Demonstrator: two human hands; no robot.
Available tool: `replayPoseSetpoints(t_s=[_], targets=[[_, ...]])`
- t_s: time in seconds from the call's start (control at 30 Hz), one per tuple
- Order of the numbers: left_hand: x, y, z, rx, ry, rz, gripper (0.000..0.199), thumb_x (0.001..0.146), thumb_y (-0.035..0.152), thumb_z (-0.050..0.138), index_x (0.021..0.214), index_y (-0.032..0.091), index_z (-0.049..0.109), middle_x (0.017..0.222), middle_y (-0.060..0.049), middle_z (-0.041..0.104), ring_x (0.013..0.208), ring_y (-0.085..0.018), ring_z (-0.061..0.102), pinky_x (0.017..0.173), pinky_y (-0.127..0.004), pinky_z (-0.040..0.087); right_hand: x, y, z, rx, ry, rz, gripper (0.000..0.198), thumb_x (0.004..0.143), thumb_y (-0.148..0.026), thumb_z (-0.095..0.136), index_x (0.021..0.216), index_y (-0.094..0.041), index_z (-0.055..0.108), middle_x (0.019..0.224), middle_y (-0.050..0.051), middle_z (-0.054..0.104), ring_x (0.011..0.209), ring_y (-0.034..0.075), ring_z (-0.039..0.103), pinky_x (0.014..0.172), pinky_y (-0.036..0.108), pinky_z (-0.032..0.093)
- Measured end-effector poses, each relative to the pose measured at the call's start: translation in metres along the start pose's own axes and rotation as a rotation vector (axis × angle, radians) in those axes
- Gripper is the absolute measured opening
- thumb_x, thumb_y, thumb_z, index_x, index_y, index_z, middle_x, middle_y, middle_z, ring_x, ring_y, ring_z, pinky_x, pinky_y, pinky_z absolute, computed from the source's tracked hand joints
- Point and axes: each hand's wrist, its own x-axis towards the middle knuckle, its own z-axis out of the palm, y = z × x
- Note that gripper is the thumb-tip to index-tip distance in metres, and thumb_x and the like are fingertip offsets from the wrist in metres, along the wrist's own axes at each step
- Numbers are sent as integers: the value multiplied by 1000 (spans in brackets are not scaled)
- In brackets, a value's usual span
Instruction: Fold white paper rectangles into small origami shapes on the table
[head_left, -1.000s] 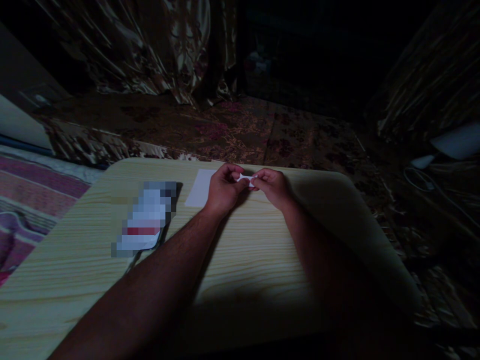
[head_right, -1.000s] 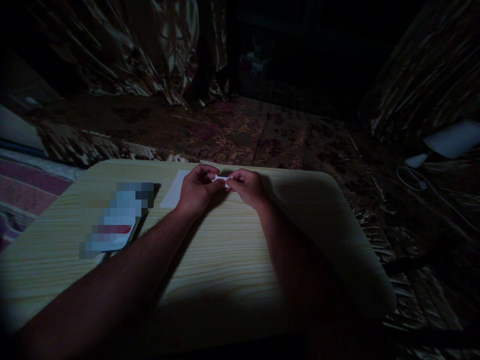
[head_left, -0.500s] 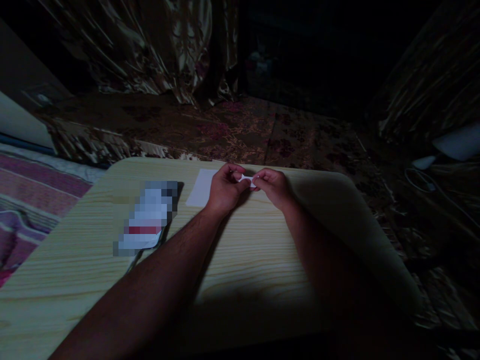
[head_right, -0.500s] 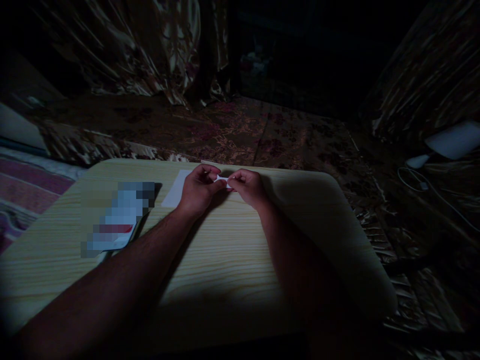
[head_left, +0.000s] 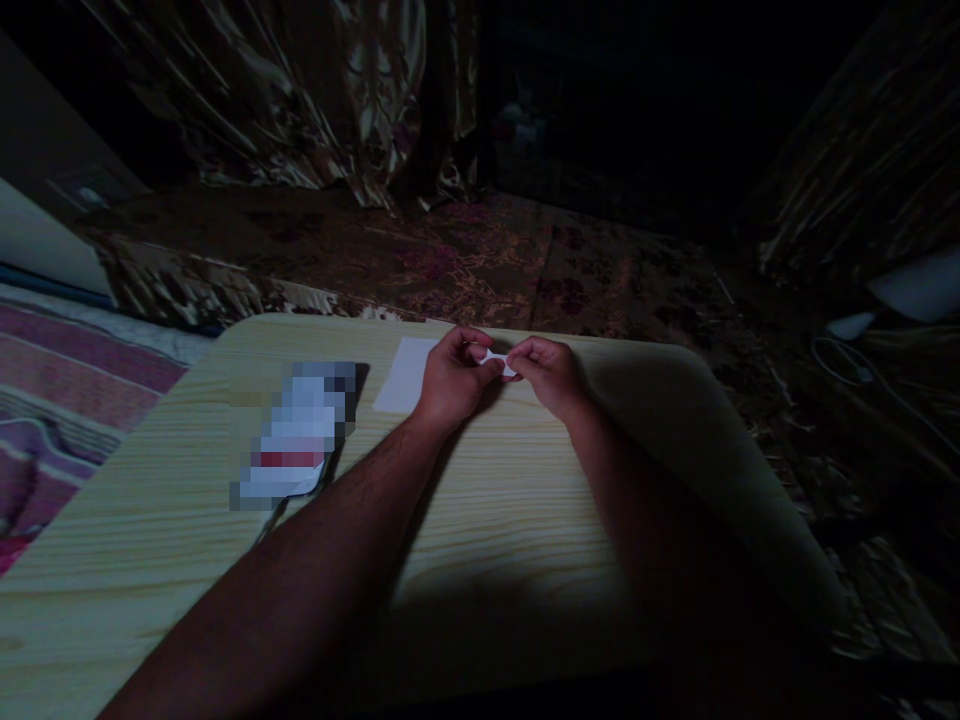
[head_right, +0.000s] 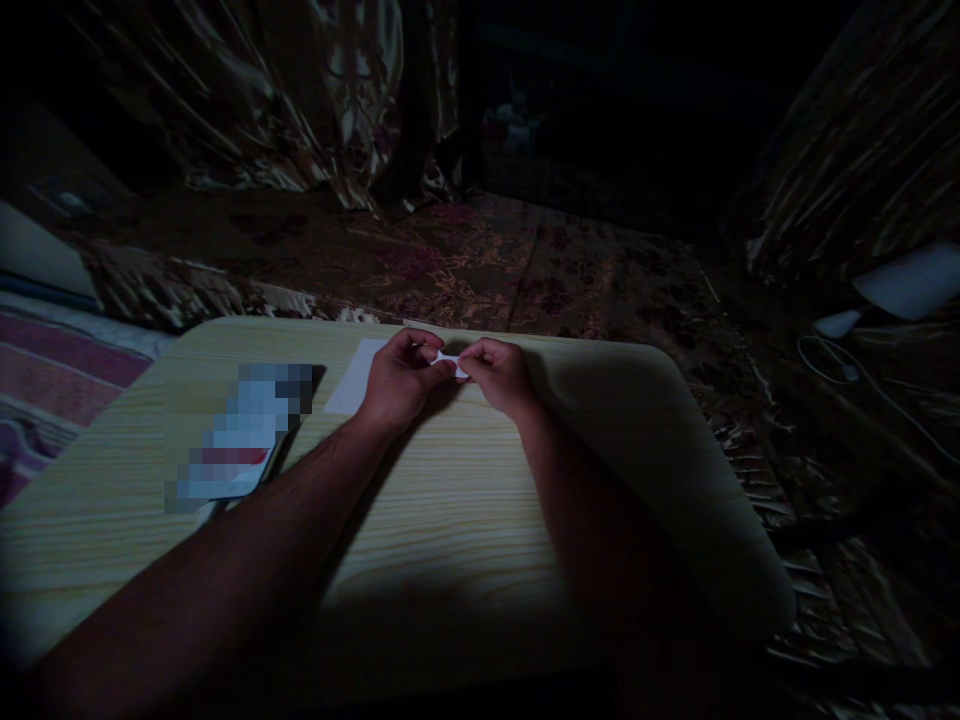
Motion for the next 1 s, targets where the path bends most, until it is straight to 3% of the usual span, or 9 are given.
replayPoseSetpoints(t_s=[1.0], targets=[[-1, 3, 1, 2, -41, -19, 36, 62, 20, 76, 93, 19, 57, 67, 3, 59, 54, -10, 56, 51, -21, 43, -1, -1, -1, -71, 3, -31, 12, 70, -28, 66, 70, -16, 62, 62, -1, 62, 58, 12, 55, 58, 25, 43]])
